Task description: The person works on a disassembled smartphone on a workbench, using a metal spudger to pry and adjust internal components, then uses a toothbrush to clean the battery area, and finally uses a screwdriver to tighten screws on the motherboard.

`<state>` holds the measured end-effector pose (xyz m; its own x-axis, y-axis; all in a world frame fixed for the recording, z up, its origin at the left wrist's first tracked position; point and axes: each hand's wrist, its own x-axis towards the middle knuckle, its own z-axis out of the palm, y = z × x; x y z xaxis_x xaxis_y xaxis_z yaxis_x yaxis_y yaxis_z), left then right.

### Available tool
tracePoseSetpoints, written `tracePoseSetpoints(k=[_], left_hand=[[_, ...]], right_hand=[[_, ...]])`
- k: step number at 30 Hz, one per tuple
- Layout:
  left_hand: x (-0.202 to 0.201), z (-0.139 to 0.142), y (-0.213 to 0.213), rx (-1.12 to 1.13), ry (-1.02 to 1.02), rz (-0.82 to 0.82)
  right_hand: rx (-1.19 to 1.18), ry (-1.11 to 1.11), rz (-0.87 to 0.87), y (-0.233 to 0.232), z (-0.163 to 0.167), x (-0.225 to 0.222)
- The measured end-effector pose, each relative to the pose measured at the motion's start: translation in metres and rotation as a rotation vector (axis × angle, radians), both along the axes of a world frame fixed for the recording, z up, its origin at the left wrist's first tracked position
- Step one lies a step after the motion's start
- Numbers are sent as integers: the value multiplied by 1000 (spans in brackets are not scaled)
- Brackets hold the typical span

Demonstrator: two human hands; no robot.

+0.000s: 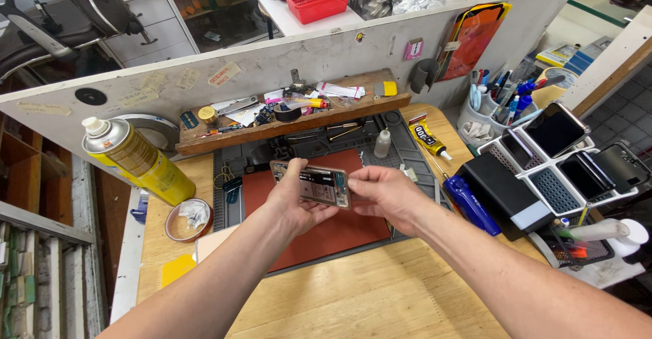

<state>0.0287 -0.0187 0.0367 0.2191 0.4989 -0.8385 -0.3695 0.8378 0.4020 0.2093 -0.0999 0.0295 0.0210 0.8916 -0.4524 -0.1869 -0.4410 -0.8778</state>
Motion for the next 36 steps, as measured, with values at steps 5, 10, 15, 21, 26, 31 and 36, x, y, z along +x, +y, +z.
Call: tracePoseSetpoints(k=[5, 10, 15, 21, 26, 31, 36], left_hand=[[-2, -5, -4, 9, 57, -64], [0, 0, -3, 22, -5, -123], [-1, 8, -9, 54, 108, -178], [-9, -9, -15, 182, 261, -327], [-25, -36, -11, 186, 87, -332], [-27, -49, -7, 232, 195, -446], [-22, -41, -6, 379, 435, -600]], right_hand=[[197, -23, -3, -12, 0, -11], [238, 99, 24, -10, 4, -10], [69, 86, 91, -16, 8, -6], [-50, -84, 132, -21, -8, -5], [-232, -55, 113, -23, -27, 15], [-268, -298, 238, -19, -31, 19], [-129, -646, 302, -8, -25, -2]])
